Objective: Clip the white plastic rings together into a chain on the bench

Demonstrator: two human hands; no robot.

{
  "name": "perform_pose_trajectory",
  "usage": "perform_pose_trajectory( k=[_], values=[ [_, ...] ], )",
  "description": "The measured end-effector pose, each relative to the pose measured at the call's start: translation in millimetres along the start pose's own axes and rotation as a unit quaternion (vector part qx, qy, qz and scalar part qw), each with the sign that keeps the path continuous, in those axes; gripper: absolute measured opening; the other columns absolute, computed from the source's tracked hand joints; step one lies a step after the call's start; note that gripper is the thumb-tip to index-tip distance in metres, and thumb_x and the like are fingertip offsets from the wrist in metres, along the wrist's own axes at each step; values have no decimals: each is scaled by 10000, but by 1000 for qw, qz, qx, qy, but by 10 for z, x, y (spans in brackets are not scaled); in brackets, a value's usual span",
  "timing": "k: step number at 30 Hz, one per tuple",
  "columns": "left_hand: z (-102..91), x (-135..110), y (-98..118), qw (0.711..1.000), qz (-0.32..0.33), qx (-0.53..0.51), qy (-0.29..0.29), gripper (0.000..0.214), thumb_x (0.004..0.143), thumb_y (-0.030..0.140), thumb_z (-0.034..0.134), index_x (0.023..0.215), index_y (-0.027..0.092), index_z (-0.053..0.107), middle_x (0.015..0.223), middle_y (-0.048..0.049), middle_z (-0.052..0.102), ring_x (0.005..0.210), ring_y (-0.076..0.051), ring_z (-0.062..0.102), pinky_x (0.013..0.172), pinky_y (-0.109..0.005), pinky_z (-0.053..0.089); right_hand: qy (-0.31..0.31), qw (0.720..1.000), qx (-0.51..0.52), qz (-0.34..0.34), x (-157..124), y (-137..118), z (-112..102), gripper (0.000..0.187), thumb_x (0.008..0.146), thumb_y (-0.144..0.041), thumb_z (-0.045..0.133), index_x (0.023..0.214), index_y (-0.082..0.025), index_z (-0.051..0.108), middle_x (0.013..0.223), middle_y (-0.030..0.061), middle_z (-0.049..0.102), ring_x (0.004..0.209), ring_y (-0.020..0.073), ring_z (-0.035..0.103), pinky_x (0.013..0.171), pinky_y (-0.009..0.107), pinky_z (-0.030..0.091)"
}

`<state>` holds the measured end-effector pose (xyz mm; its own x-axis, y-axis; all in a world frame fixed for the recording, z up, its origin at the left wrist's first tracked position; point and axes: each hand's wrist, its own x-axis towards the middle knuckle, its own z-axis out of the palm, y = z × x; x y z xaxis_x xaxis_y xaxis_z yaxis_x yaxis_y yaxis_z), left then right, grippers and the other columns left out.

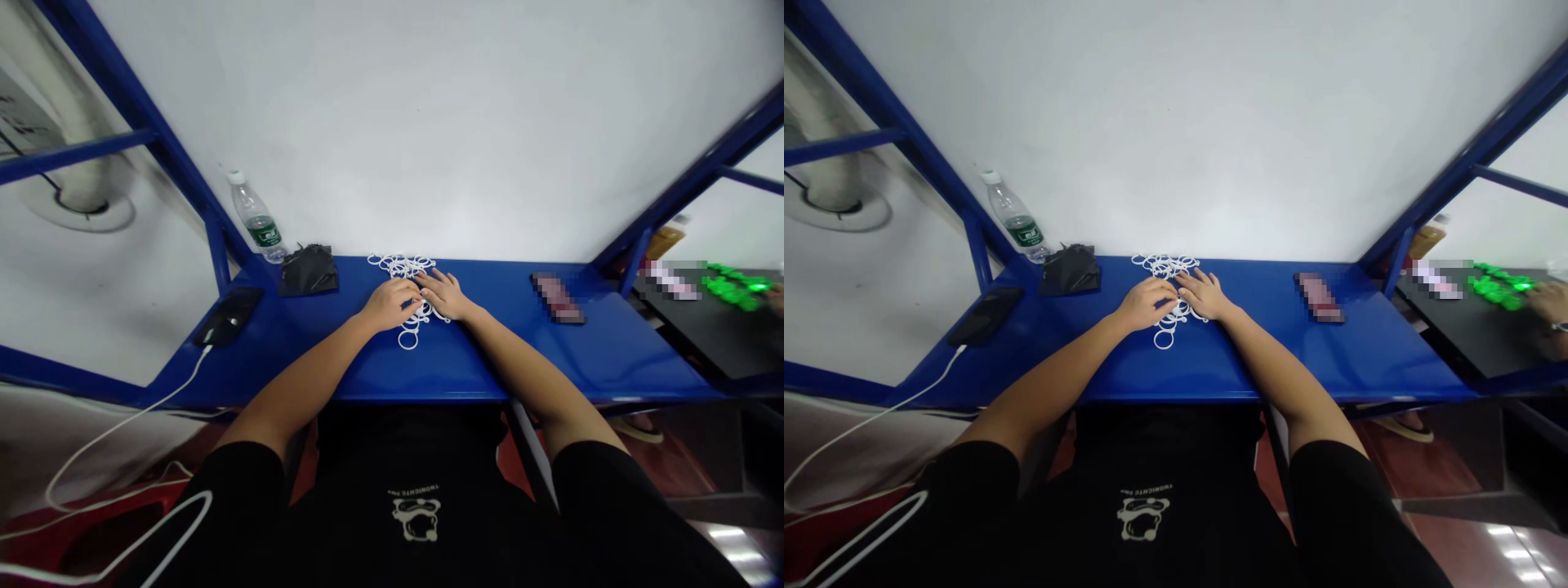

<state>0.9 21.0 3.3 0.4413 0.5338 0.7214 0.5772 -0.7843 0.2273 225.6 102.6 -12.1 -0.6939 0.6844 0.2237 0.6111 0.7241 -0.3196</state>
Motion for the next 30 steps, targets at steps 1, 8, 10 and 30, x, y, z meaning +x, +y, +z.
perform_pose_trajectory(
  k=[1,8,10,30],
  values=[
    [6,0,5,1000,2,-4,-4,131,1002,259,649,953,208,760,1026,-77,765,970,-212,714,913,-418,584,-14,1000,0,8,4,8,13,622,1122,-591,275,1620,-294,500,1681,79,474,1612,423,289,1249,759,199],
    [11,0,43,1000,8,-8,-9,142,999,280,655,930,219,763,989,-66,788,939,-207,737,877,-397,578,7,1000,2,-3,-10,13,22,545,1116,-566,341,1472,-302,657,1571,103,603,1490,399,458,1227,765,202],
    [1,-7,50,1000,5,1,-13,147,1002,301,662,938,217,765,967,-64,796,922,-207,744,855,-387,569,21,1000,-3,-6,-22,-3,6,530,1117,-549,347,1390,-282,715,1486,121,664,1423,372,516,1228,744,211],
    [50,-106,-146,982,-186,-32,34,359,1061,261,583,1409,216,660,1180,-74,776,966,-172,742,917,-321,603,184,953,13,-240,-142,-302,-185,255,1065,-286,532,1190,-258,753,1082,92,781,1118,280,663,1016,508,494]
  ],
)
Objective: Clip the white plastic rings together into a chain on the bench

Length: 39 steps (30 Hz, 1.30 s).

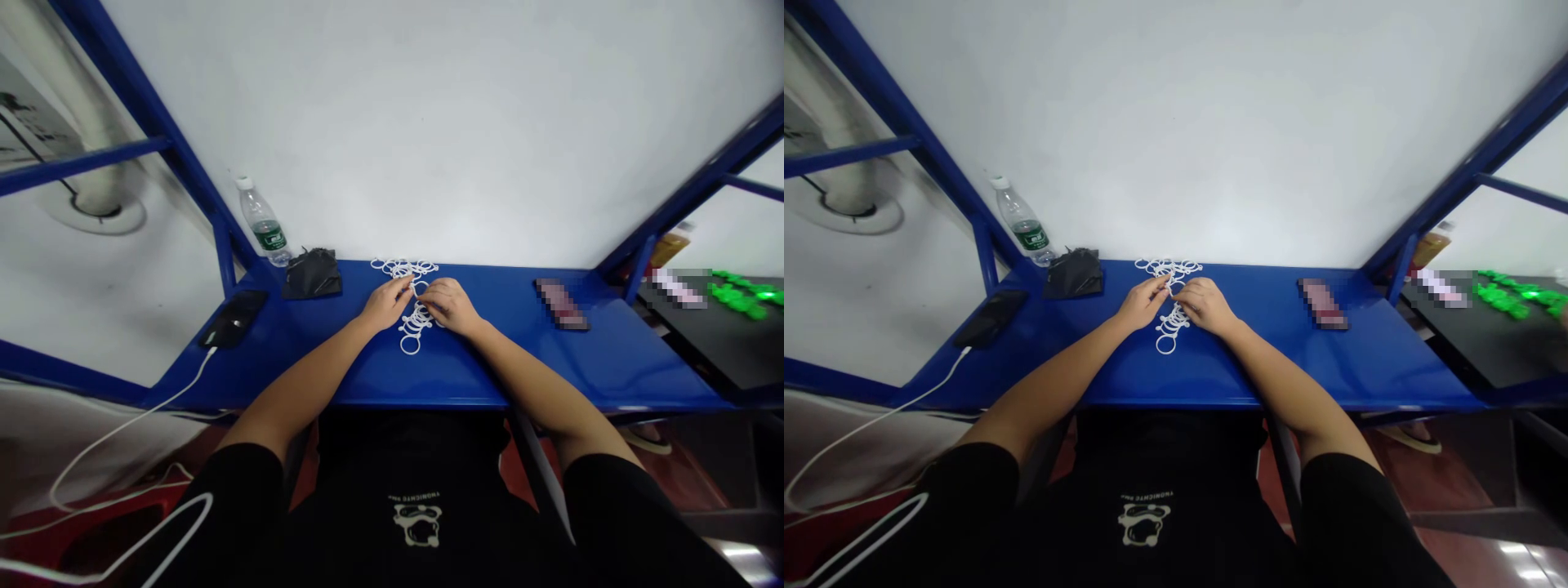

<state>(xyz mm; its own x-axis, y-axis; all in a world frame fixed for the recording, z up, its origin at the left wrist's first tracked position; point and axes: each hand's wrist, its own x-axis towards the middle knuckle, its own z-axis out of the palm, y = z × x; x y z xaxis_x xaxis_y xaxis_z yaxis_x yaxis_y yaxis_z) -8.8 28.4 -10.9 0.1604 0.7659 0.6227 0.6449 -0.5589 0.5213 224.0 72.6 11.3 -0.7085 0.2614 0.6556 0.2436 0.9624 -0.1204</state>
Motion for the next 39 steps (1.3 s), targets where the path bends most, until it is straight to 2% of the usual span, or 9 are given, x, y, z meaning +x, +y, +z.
perform_pose_trajectory(
  k=[3,8,11,17,29,32,34,36,39],
  values=[
    [3,1,22,1000,9,-3,0,255,1051,233,595,1269,209,725,1194,-82,774,992,-179,746,916,-326,611,13,1000,-2,-9,-7,-21,18,260,1070,-259,507,1205,-250,728,1049,93,777,1081,280,668,970,485,515],
    [-22,6,73,998,45,-3,41,151,1020,266,668,1117,209,768,1025,-55,782,859,-159,727,836,-308,608,31,999,4,23,-19,-53,-8,338,1070,-343,560,1377,-229,644,1050,101,774,1018,280,680,928,468,531],
    [-25,1,113,995,84,4,49,113,1006,271,691,1027,207,782,973,-50,784,824,-156,719,814,-306,600,24,999,4,33,-24,-60,8,384,1094,-368,524,1431,-211,618,1064,115,780,998,274,698,905,460,549],
    [-5,-6,125,991,132,17,30,136,1022,256,664,972,212,783,961,-50,794,888,-169,745,836,-315,597,37,999,-26,27,-34,-40,55,300,1108,-361,514,1233,-187,724,992,122,786,935,251,717,849,419,573],
    [37,10,193,993,108,37,18,143,1039,238,606,970,199,725,933,-51,756,866,-175,712,811,-318,573,42,998,-4,53,-29,-86,54,292,1115,-398,491,1044,-209,702,877,87,732,807,220,670,746,364,552],
    [15,33,168,994,99,43,-1,158,1051,265,590,1003,204,727,979,-62,757,927,-191,711,876,-350,577,49,997,-18,48,-16,-74,49,265,1108,-384,513,1075,-204,706,901,91,745,821,223,671,762,366,551],
    [-9,53,126,995,80,65,-9,181,1058,295,583,1087,206,738,1077,-82,764,1040,-221,705,972,-398,565,60,996,-40,51,-16,-42,26,255,1103,-370,522,1108,-198,711,919,98,753,833,230,674,777,375,552],
    [-32,69,62,993,44,104,-21,252,1056,319,586,1235,209,725,1249,-107,748,1197,-265,666,1070,-452,524,70,993,-64,67,-33,13,-12,261,1098,-365,524,1126,-195,719,921,103,756,837,239,675,779,384,553],
    [-51,80,-62,983,-38,168,-63,433,1053,362,586,1463,230,626,1532,-112,623,1412,-330,537,1159,-513,445,72,990,-82,90,-79,112,-81,265,1085,-365,530,1116,-196,732,921,107,760,841,248,675,779,396,554]
  ],
)
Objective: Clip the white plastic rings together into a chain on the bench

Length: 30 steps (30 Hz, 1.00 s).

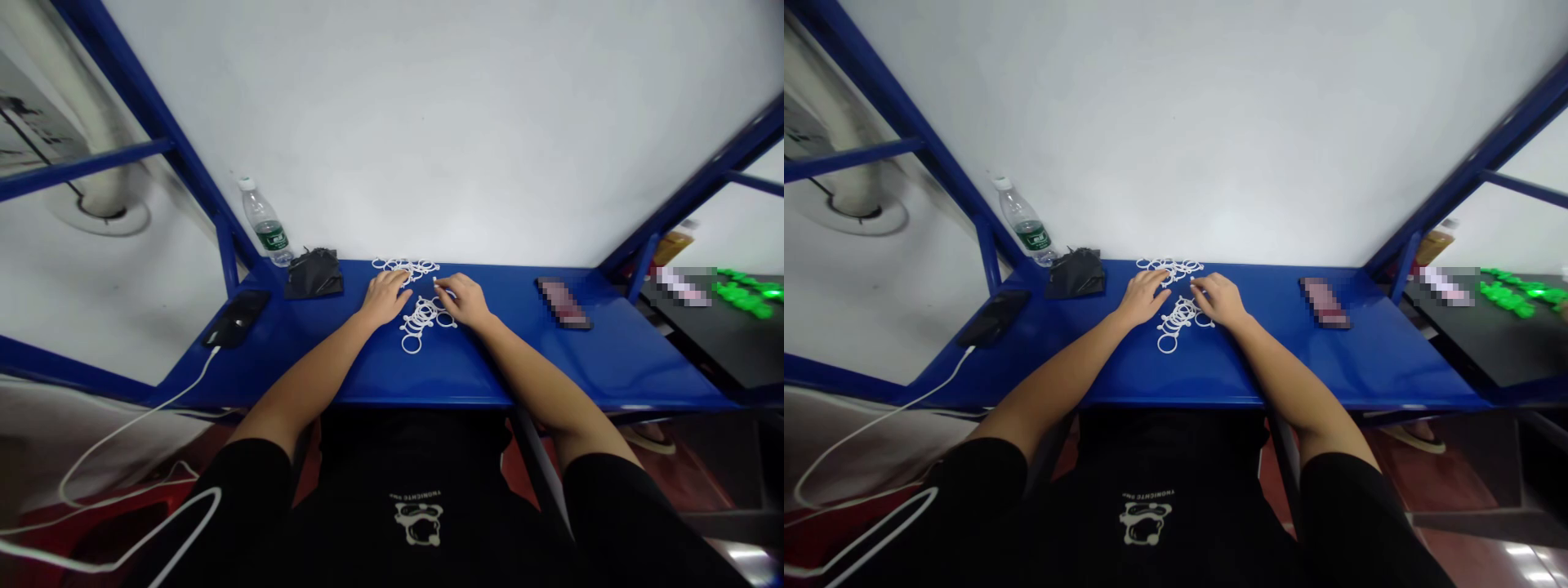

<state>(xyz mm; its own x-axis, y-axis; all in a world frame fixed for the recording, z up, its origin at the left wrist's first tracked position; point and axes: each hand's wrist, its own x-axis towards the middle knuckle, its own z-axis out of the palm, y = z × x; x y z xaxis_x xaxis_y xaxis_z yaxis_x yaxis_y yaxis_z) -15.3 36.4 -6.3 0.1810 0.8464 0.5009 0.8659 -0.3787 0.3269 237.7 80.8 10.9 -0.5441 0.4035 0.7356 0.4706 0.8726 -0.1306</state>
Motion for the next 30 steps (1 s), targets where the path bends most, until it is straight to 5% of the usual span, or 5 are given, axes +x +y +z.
perform_pose_trajectory(
  k=[5,14,21,30],
  values=[
    [111,7,-185,994,-46,45,-91,452,1069,379,531,1512,318,600,1565,-65,609,1453,-344,499,1192,-577,350,-41,999,19,-30,-3,81,-49,262,1063,-382,556,1046,-209,751,909,86,777,852,248,674,815,409,554],
    [234,14,-297,999,9,36,-21,136,980,236,702,1061,261,809,1130,-91,785,1041,-295,662,972,-482,459,-89,995,22,-26,-3,44,14,296,1067,-418,558,1028,-221,775,903,76,793,835,249,676,803,416,551],
    [203,57,-292,999,22,-24,12,159,1012,192,632,1071,215,778,1126,-88,772,1047,-253,702,966,-406,541,-94,995,20,-25,-20,68,19,295,1074,-393,547,1021,-222,781,898,74,791,837,237,677,793,389,542],
    [234,41,-317,999,32,-14,-27,212,970,143,662,1103,232,801,1177,-84,792,1075,-277,707,997,-446,560,-99,995,21,-23,-26,70,34,279,1071,-378,552,1017,-227,780,895,67,792,829,235,670,786,389,538]
  ],
)
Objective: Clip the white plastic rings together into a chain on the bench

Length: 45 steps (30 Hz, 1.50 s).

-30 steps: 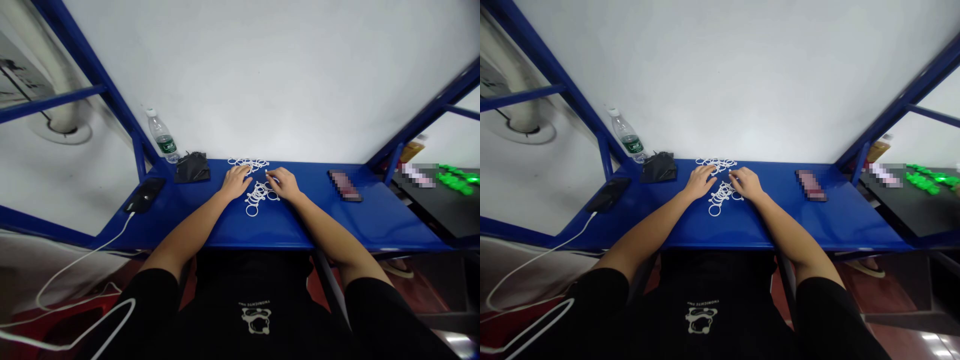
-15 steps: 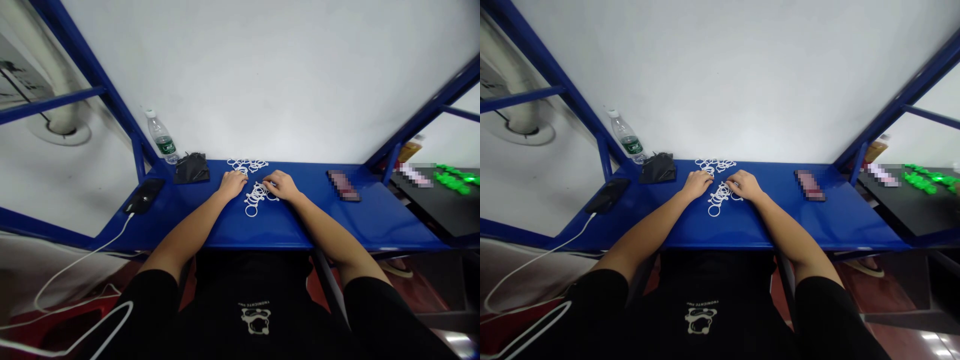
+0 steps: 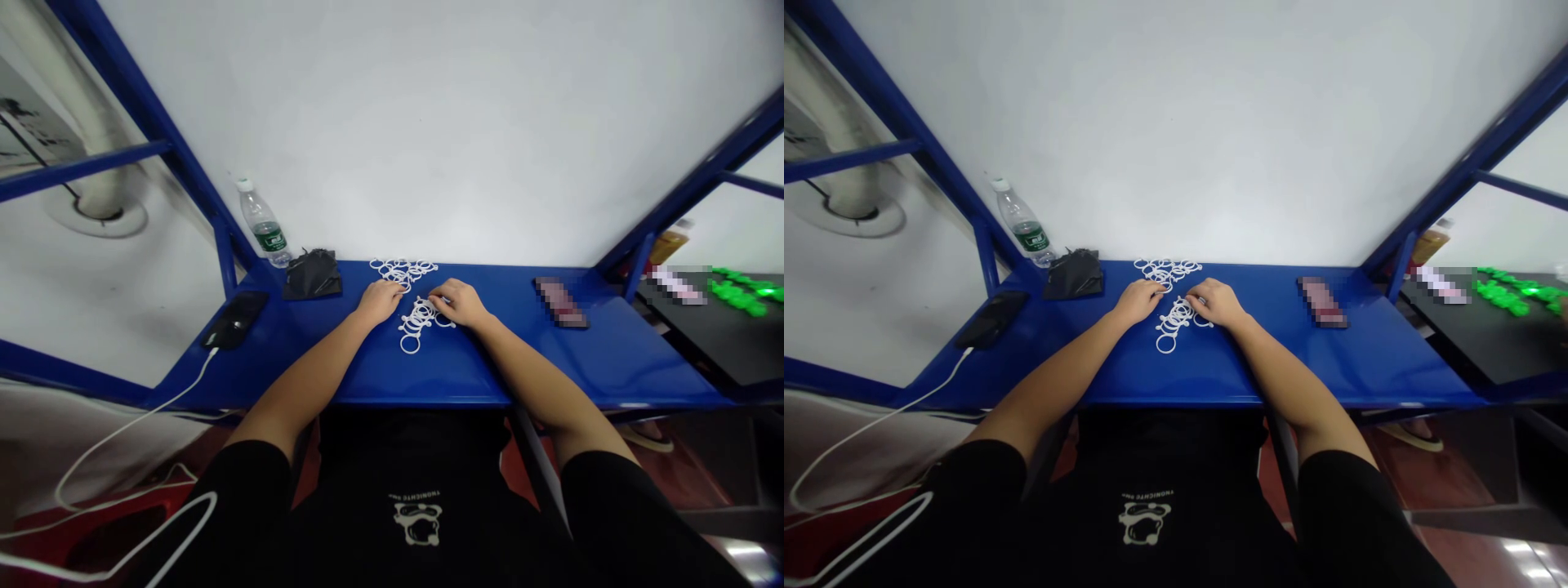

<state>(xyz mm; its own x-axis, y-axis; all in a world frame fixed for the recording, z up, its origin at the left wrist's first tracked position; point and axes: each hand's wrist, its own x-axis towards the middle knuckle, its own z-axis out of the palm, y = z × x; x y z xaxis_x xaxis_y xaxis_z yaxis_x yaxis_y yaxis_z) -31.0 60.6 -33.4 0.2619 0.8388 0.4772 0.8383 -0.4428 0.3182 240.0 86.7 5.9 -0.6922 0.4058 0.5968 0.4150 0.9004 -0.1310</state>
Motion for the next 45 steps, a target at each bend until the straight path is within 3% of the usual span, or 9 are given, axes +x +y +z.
perform_pose_trajectory(
  k=[6,10,20,27,33,38,45],
  values=[
    [-3,-20,14,999,-34,29,2,214,933,283,787,1140,231,777,1114,-114,774,1027,-303,681,944,-440,535,-2,1000,-5,1,-7,16,15,283,1068,-377,552,1012,-223,783,893,72,790,826,236,672,772,383,536],
    [-3,-18,18,999,-41,29,-7,115,958,320,765,1028,233,790,1000,-90,751,980,-275,671,936,-415,525,-6,1000,-2,6,-9,9,6,274,1064,-373,559,1023,-226,786,914,76,796,841,241,680,784,388,543],
    [-77,-4,75,995,-15,-13,93,82,963,226,713,954,222,794,1121,-90,764,1055,-271,680,957,-437,545,13,1000,2,18,-20,0,27,291,1052,-399,588,1201,-206,748,931,83,787,860,239,700,808,376,564],
    [-205,-34,361,991,60,-14,119,81,979,278,720,976,240,792,1117,-73,776,1108,-275,681,992,-475,506,42,999,18,25,-2,-74,39,376,1056,-440,616,1356,-220,671,966,77,788,867,237,714,816,381,581],
    [-243,-76,538,987,126,-27,92,110,981,344,734,962,245,781,1071,-58,779,1046,-250,689,975,-457,496,57,998,26,0,27,-176,20,280,1093,-400,551,1208,-223,735,1003,102,797,889,235,732,819,379,591],
    [-254,-83,511,988,105,-42,100,214,998,419,718,1108,239,754,1066,-69,787,1052,-255,700,982,-451,498,56,998,25,-22,33,-199,15,280,1100,-388,535,1156,-209,742,991,107,799,881,231,734,809,372,589],
    [-258,-87,524,986,127,-34,103,243,1081,371,577,1019,228,764,1010,-66,803,977,-230,713,935,-436,498,33,999,28,-30,26,-219,45,310,1111,-391,498,1122,-198,741,974,113,787,867,228,721,788,359,573]
  ],
)
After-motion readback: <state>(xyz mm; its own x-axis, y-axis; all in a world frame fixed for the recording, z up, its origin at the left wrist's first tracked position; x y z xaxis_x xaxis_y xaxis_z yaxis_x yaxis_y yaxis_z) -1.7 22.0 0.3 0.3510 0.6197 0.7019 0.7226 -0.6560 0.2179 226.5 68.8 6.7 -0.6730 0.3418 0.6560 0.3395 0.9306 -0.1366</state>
